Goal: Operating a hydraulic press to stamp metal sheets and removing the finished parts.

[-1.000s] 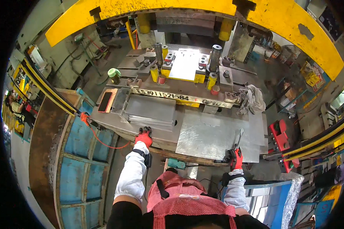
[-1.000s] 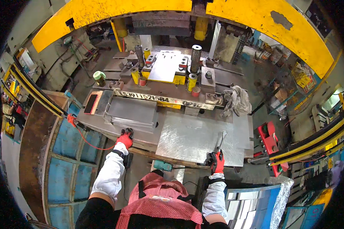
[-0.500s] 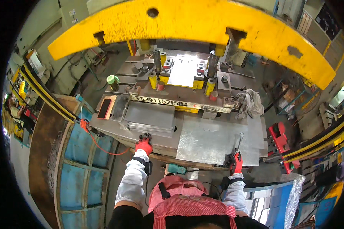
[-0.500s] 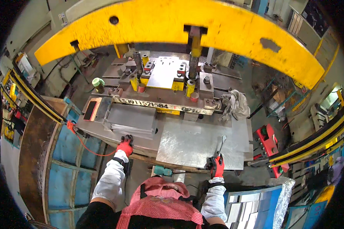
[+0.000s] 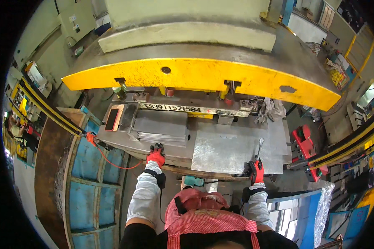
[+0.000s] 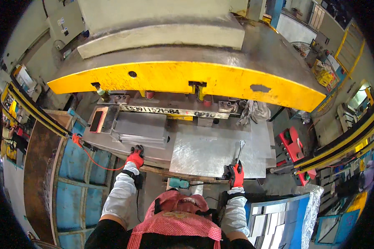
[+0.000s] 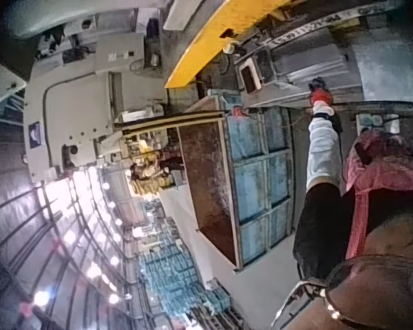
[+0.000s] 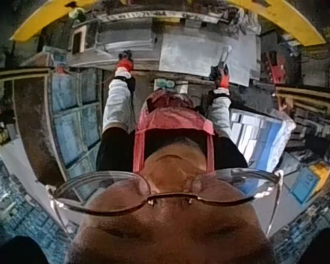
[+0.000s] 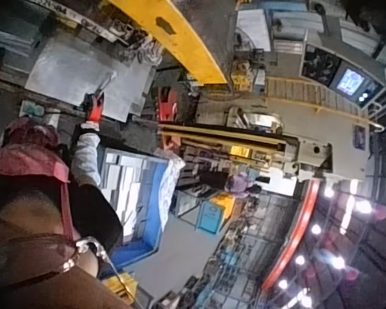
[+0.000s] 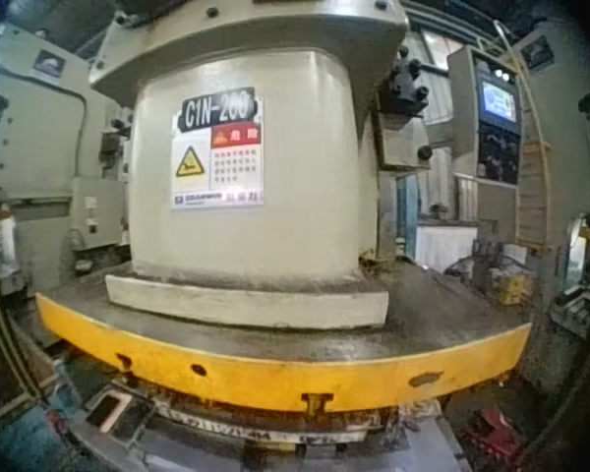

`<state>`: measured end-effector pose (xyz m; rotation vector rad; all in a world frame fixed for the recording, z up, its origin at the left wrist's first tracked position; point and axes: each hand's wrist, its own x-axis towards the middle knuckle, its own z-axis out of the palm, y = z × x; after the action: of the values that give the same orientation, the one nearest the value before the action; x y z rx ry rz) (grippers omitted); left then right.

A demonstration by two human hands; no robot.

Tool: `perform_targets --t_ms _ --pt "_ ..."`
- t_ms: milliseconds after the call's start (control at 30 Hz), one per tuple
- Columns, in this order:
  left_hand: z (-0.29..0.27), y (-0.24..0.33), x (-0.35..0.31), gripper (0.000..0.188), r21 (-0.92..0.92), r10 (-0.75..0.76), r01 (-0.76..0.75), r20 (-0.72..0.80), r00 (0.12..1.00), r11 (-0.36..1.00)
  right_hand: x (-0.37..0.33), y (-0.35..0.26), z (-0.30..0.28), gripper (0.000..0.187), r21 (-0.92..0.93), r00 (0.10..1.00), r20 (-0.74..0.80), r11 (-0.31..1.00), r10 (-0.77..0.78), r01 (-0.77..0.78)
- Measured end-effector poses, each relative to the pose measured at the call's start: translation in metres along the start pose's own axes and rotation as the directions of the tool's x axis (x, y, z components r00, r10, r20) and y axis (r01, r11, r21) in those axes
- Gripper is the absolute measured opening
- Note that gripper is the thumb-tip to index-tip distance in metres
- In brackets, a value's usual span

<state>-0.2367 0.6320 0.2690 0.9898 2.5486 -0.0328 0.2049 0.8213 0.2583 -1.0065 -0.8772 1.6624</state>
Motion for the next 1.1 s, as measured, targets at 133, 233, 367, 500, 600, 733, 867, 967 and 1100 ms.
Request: perform_targets --t_ms 133,233,367,500,600,733,867,967,1100 --pt "-0.001 0.003 0.005 0.051 -0.024 0.004 -0.004 0.018 1.0 1.0 0.021 0.026 -0.032 0.046 -0.181 0.999 -0.018 0.983 -0.043 0.039" --pt "0.005 -0.004 0.003 0.049 -0.033 0.084 -0.087 -0.101 0.991 0.996 0.016 0.023 -0.02 0.037 -0.003 0.999 0.03 1.0 0.014 -0.014" --pt "0.002 -0.008 0.006 0.053 0.003 0.106 -0.106 -0.124 0.987 0.994 -0.009 -0.011 0.014 0.026 -0.01 0.999 0.053 1.0 -0.011 0.011" --pt "0.005 0.0 0.013 0.048 -0.125 0.082 -0.086 -0.039 0.996 0.988 0.003 0.005 -0.019 0.041 -0.259 1.0 0.028 0.966 -0.009 0.016" --pt "0.012 -0.014 0.007 0.046 -0.008 0.148 -0.154 -0.22 0.964 0.988 -0.017 -0.012 0.004 0.048 -0.358 0.996 0.085 0.934 0.037 -0.004" --pt "0.008 -0.012 0.003 0.052 -0.035 0.15 -0.153 -0.081 0.985 0.988 -0.039 -0.069 0.088 0.061 -0.338 0.944 0.324 0.925 -0.058 0.173" --pt "0.01 -0.009 0.002 0.056 0.003 0.167 -0.168 -0.132 0.977 0.986 -0.004 -0.101 0.181 0.059 -0.356 0.86 0.505 0.892 -0.068 0.28" --pt "0.0 -0.012 -0.004 0.06 0.004 0.118 -0.118 -0.038 0.992 0.993 0.058 -0.102 0.255 0.051 -0.347 0.777 0.599 0.812 -0.194 0.47" --pt "0.013 -0.018 0.01 0.058 -0.071 0.196 -0.204 -0.098 0.976 0.976 0.149 -0.124 0.337 0.031 -0.312 0.754 0.649 0.869 -0.101 0.384"
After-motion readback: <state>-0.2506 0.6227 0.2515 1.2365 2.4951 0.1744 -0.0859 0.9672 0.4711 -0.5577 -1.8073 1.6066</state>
